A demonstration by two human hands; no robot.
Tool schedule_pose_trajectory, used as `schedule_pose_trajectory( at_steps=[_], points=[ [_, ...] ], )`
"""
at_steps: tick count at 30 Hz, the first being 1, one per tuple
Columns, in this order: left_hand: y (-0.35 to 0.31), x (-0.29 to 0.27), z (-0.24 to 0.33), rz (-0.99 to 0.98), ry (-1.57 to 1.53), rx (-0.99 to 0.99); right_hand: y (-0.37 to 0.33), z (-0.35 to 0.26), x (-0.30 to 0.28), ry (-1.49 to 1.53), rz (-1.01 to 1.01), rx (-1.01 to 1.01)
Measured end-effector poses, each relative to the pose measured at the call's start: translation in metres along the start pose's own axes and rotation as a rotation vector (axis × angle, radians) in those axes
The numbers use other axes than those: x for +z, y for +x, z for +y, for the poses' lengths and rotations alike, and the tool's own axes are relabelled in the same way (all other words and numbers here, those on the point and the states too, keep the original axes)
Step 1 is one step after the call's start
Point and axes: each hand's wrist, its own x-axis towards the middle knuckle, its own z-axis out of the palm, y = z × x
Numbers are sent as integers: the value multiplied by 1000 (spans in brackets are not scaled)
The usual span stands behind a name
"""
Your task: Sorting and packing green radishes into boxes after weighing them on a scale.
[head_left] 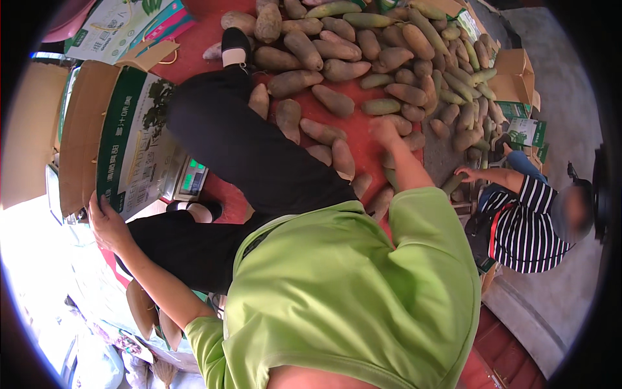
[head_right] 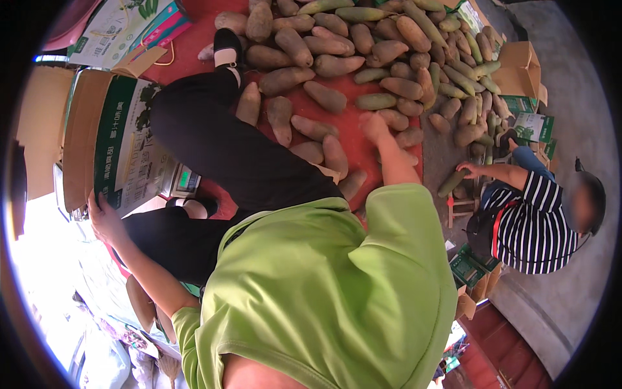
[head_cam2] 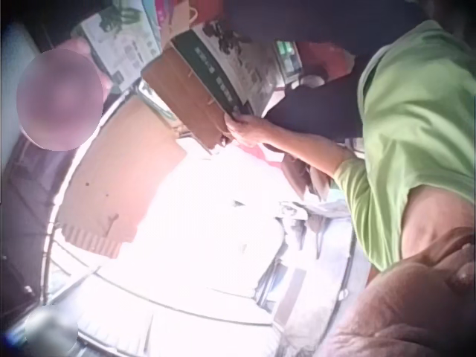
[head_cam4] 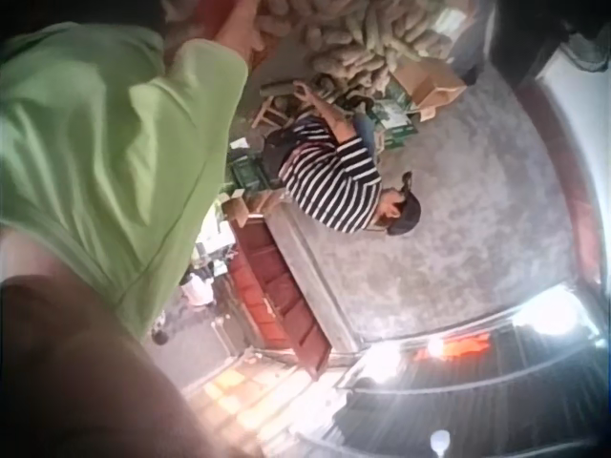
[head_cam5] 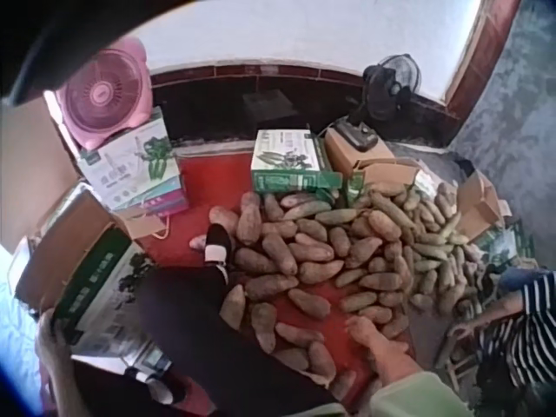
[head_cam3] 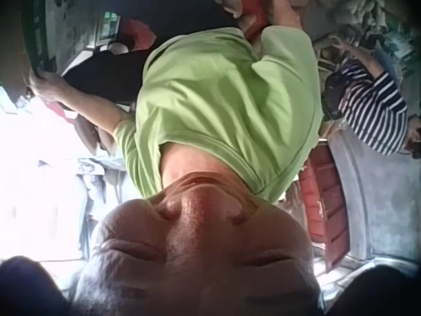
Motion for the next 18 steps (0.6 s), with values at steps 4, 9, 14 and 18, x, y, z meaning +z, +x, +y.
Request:
schedule_pose_trajectory(
  at_steps=[4,9,14,18],
  points=[
    [-3,-7,-1,3,93,-41,-47,-8,45,-937,-661,-379],
    [0,-4,1,-8,89,-70,-95,6,114,219,-234,368],
    [0,1,-3,12,104,-42,-82,-13,88,129,-281,417],
    [1,2,-4,16,103,-34,-70,-36,79,38,25,228]
  ],
)
